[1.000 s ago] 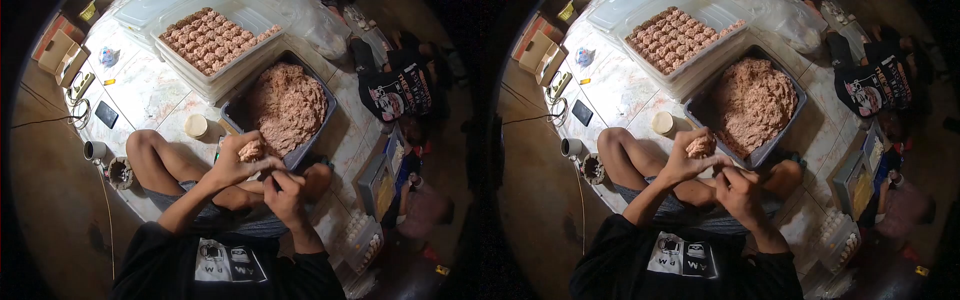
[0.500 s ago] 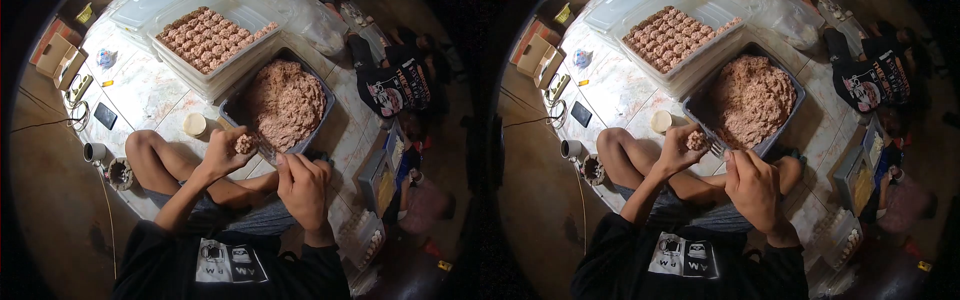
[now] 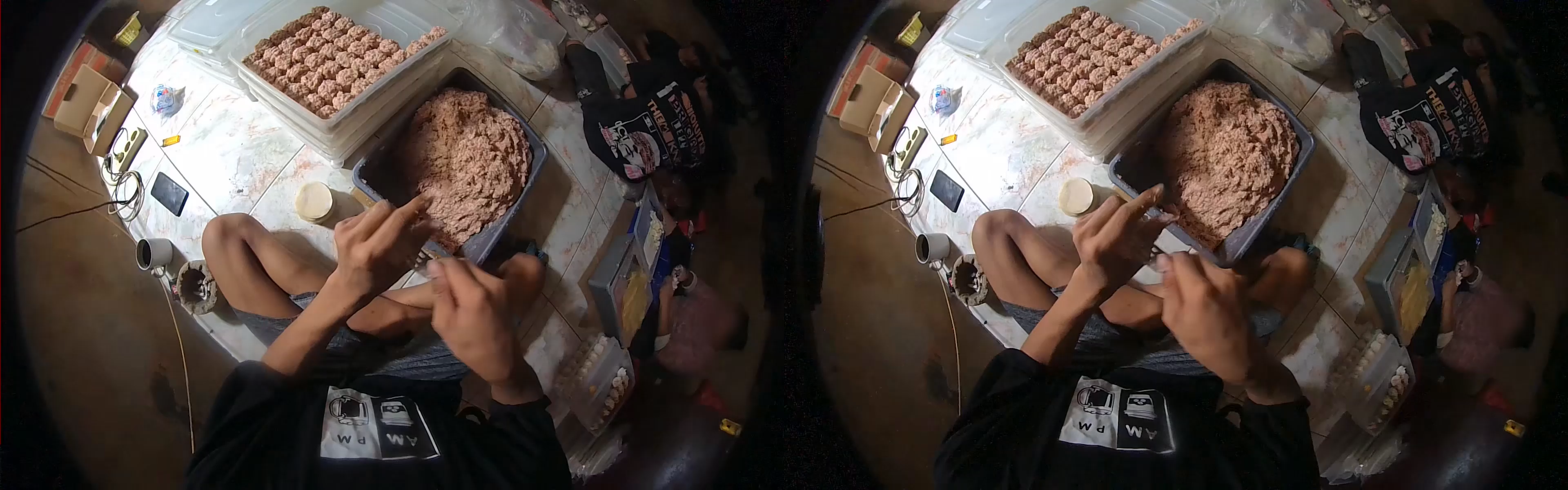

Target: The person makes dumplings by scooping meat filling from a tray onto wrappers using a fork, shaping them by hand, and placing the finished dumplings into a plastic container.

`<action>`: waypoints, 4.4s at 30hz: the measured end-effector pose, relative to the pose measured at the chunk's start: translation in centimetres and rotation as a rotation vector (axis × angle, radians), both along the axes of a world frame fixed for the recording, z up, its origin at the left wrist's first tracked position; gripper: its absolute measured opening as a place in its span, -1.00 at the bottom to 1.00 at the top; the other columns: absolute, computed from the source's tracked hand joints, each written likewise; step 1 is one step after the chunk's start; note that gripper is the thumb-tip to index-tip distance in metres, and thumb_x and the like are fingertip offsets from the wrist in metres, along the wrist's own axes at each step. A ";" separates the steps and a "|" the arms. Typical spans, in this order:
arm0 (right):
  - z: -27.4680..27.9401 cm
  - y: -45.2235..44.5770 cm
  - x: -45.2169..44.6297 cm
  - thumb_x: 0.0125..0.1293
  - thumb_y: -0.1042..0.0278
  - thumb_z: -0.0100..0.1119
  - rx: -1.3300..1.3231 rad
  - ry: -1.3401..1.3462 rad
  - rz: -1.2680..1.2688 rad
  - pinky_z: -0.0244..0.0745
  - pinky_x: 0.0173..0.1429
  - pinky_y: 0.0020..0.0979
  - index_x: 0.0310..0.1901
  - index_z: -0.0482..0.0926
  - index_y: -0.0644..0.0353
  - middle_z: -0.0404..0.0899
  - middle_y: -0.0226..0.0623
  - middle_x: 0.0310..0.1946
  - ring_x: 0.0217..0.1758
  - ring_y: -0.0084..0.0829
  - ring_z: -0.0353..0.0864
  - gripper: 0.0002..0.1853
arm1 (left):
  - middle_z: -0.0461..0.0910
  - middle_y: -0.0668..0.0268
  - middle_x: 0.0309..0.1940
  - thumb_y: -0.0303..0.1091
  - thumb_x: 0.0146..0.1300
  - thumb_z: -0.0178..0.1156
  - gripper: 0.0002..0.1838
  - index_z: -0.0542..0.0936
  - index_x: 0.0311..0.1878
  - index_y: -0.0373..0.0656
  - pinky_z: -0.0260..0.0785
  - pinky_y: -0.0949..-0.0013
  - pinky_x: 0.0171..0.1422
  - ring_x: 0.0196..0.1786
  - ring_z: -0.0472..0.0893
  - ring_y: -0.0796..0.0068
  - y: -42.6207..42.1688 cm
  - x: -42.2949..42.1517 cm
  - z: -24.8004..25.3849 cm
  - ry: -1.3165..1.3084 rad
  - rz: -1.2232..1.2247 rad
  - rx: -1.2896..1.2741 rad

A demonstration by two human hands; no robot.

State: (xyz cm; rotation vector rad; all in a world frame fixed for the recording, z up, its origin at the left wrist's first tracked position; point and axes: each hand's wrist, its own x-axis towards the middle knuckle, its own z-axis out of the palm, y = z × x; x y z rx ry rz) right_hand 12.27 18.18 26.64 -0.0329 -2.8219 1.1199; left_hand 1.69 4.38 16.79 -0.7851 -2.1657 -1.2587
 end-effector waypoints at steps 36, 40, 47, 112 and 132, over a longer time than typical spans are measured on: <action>-6.1 -4.2 -15.8 0.41 0.21 0.40 0.151 0.070 0.329 0.69 0.03 0.02 -0.08 0.72 0.17 0.58 -0.02 -0.09 -0.02 0.06 0.75 -0.78 | 0.49 0.48 -0.53 -0.50 0.29 0.53 -0.74 0.56 -0.27 -0.24 0.36 0.56 -0.35 -0.48 0.43 0.73 -15.3 -3.3 -3.1 -0.717 0.143 0.589; 2.7 1.0 -28.4 0.43 -0.18 0.39 0.429 0.279 0.206 0.68 0.05 -0.11 -0.19 0.75 0.27 0.66 -0.05 -0.11 -0.03 -0.10 0.77 -0.47 | 0.49 0.44 -0.66 -0.42 0.23 0.60 -0.64 0.53 -0.48 -0.22 0.31 0.47 -0.47 -0.58 0.41 0.70 -13.0 -4.2 -1.8 -0.533 0.100 0.248; -4.3 6.0 -47.5 0.56 -0.59 -0.12 0.406 -0.422 0.137 0.65 -0.11 0.03 0.02 0.81 0.18 0.67 -0.03 -0.10 -0.08 -0.16 0.71 -0.13 | 0.59 0.43 -0.41 -0.54 0.16 0.61 -0.68 0.56 -0.26 -0.22 0.39 0.54 -0.28 -0.38 0.50 0.77 -11.0 -4.8 -3.7 -0.628 -0.027 0.596; -21.7 -5.7 -8.9 0.19 0.59 0.33 0.609 -0.174 0.675 0.77 0.04 -0.02 -0.22 0.69 0.33 0.54 0.12 0.14 0.14 0.15 0.66 -0.88 | 0.68 0.03 -0.22 -0.26 0.13 0.46 -0.80 0.72 -0.23 -0.11 0.56 -0.06 -0.02 -0.12 0.72 -0.10 -10.8 -7.2 -16.5 -0.616 0.200 -0.410; -4.7 4.3 -49.8 0.57 -0.52 -0.04 0.495 -0.364 0.230 0.62 -0.05 -0.12 0.03 0.83 0.21 0.73 -0.06 -0.27 -0.18 -0.25 0.73 -0.18 | 0.78 -0.02 -0.34 -0.23 0.34 0.45 -0.75 0.84 -0.16 -0.26 0.57 0.12 -0.13 -0.30 0.77 0.07 -12.7 -9.0 -13.7 -0.948 0.141 -0.089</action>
